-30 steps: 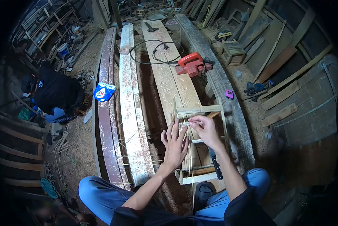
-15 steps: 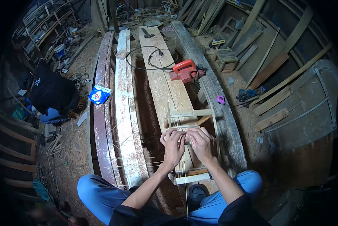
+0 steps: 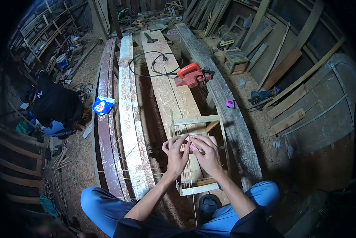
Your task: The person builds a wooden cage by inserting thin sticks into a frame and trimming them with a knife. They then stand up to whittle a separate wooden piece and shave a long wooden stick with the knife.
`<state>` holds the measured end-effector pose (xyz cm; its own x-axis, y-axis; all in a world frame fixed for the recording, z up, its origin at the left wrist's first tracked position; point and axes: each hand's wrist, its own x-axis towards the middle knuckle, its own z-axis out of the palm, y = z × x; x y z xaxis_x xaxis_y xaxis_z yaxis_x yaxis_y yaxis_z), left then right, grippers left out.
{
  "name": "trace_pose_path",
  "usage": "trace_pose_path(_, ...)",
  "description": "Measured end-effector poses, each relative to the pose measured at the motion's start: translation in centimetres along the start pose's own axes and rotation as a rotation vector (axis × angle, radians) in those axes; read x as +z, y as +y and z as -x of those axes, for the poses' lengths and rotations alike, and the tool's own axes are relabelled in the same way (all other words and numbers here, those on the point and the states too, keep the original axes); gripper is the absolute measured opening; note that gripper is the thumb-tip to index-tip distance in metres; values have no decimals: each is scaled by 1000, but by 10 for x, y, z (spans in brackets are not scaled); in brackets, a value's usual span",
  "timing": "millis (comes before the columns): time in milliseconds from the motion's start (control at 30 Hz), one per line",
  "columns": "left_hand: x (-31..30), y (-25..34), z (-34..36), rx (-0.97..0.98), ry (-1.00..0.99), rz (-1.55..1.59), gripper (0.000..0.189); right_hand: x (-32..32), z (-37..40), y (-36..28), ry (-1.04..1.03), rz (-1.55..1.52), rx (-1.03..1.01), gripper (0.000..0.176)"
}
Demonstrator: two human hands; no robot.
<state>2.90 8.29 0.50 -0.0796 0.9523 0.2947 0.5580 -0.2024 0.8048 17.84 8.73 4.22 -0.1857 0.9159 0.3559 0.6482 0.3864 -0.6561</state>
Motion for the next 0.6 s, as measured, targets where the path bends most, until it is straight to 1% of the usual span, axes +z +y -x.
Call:
trace_pose_path(33,-2,1,-3,-1,-2,2,28,-4,-2,1,-1,1,2,32)
trace_pose_path(100,-7,0,-8,112,-52,-45,27,-12,-4,4,-27,-40,-24,29)
trace_pose_path(133,-10,-1,-9,128,-80,-64,25,-17,-3,8,-78,-21,-43,38)
trace_pose_path(167,-10,-2,-10,129,-83,-65,25,-21,-1,7,-77,-22,-41,38)
trace_pose_path(233,-8,-9,-11,41,-73,-6,24,-35,3,-5,-73,205,107,50)
trace_pose_path(267,-4,-16,-10,28,-38,18,26,-39,6,-6,-115,357,181,69)
trace_pose_path(300,-6,-15,-10,27,-36,18,26,-43,8,-7,-116,357,180,69)
trace_pose_path(367,-10,-11,-10,-80,-109,133,28,-52,13,-7,-409,325,575,80)
trace_pose_path(400,-11,-11,-10,-81,-109,134,28,-54,19,-6,-480,316,590,87)
trace_pose_path(433,-13,-11,-10,-142,-111,183,30,-54,21,-6,-480,316,590,87)
trace_pose_path(467,-14,-11,-9,-204,-115,232,32,-54,24,-5,-543,305,621,87)
trace_pose_path(500,-15,-9,-9,-204,-117,231,32,-54,27,-5,-606,292,653,87)
trace_pose_path(567,-15,-7,-11,-346,-124,326,32,-49,39,2,-571,229,637,86)
trace_pose_path(600,-11,-13,-11,-357,-140,344,33,-49,41,2,-537,234,594,84)
